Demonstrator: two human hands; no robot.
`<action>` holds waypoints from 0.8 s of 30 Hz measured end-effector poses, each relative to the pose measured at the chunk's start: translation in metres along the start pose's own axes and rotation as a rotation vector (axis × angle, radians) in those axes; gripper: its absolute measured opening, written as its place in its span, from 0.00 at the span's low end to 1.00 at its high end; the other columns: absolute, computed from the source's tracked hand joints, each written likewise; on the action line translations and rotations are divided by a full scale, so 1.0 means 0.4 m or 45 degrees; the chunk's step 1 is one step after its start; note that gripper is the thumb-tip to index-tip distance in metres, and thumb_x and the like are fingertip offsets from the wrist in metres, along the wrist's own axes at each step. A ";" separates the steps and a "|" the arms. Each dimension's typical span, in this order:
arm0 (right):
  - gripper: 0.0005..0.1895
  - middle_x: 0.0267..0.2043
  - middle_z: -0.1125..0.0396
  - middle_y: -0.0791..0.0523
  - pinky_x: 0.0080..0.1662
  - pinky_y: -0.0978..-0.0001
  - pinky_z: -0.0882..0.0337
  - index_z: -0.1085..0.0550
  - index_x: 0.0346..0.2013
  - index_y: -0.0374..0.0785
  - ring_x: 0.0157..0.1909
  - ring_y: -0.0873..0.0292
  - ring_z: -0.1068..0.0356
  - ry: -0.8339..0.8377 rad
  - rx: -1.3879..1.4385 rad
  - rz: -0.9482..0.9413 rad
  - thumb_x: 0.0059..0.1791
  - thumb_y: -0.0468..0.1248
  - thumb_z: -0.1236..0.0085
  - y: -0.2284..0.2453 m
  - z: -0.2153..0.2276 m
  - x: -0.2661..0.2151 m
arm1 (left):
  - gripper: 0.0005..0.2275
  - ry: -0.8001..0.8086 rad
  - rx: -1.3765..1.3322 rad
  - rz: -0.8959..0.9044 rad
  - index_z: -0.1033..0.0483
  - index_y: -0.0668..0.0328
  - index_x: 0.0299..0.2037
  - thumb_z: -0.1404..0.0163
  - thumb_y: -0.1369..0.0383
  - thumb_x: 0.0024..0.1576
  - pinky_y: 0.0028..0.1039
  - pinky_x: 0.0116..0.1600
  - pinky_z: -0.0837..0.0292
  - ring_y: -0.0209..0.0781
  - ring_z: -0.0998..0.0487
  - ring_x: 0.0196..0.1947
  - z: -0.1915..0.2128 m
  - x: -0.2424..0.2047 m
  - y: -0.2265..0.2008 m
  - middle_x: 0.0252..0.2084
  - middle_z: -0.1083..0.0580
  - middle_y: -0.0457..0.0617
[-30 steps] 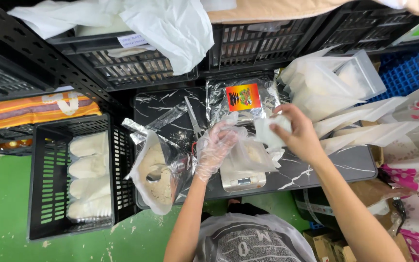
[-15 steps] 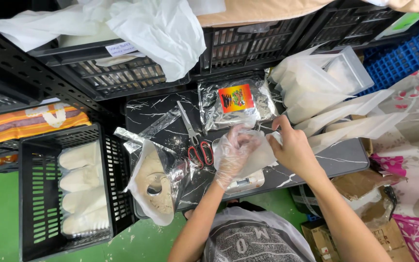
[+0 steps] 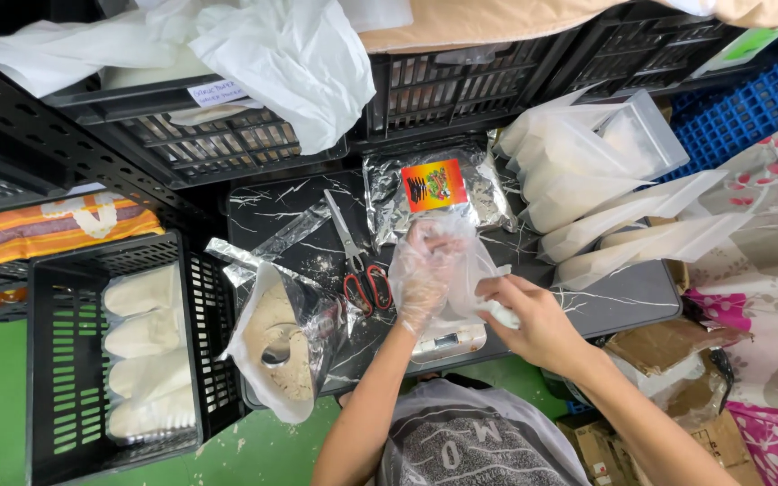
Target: The person scoops a white powder from a large bag into small plastic bags using a metal scoop, places each filled bag on a digital scale to check weight, and adjusts the contents as needed. The person then folds the top of each bag and sets it aside.
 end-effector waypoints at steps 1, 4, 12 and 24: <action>0.14 0.34 0.23 0.55 0.42 0.58 0.23 0.27 0.43 0.47 0.39 0.47 0.22 0.026 -0.010 0.160 0.44 0.32 0.38 -0.006 0.001 -0.012 | 0.12 0.031 -0.282 -0.035 0.26 0.41 0.41 0.37 0.62 0.50 0.30 0.50 0.22 0.39 0.15 0.40 -0.018 0.001 0.005 0.32 0.18 0.41; 0.14 0.35 0.25 0.53 0.47 0.57 0.27 0.27 0.45 0.43 0.46 0.46 0.25 0.131 -0.030 0.408 0.46 0.31 0.40 0.036 0.043 -0.021 | 0.14 0.065 -0.627 -0.077 0.28 0.50 0.39 0.36 0.75 0.48 0.29 0.48 0.19 0.38 0.16 0.37 -0.070 0.018 0.037 0.31 0.18 0.49; 0.19 0.25 0.34 0.52 0.48 0.62 0.30 0.25 0.56 0.38 0.45 0.50 0.29 0.115 -0.137 0.871 0.54 0.30 0.59 -0.034 0.006 -0.028 | 0.21 0.224 -0.971 0.036 0.30 0.53 0.47 0.37 0.81 0.48 0.29 0.46 0.15 0.44 0.16 0.37 -0.141 0.040 0.056 0.37 0.21 0.57; 0.37 0.31 0.27 0.60 0.46 0.60 0.26 0.28 0.64 0.61 0.38 0.54 0.25 -0.174 0.047 -0.019 0.42 0.31 0.37 -0.051 0.045 0.033 | 0.20 0.148 -0.376 -0.308 0.24 0.54 0.51 0.35 0.64 0.50 0.34 0.50 0.19 0.42 0.15 0.42 -0.012 -0.142 -0.050 0.37 0.17 0.53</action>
Point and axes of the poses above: each hand's wrist, its own x-axis towards the middle knuckle, its own z-axis out of the back of the hand, y = z × x, the point moved 5 cm from there along x, towards the middle knuckle
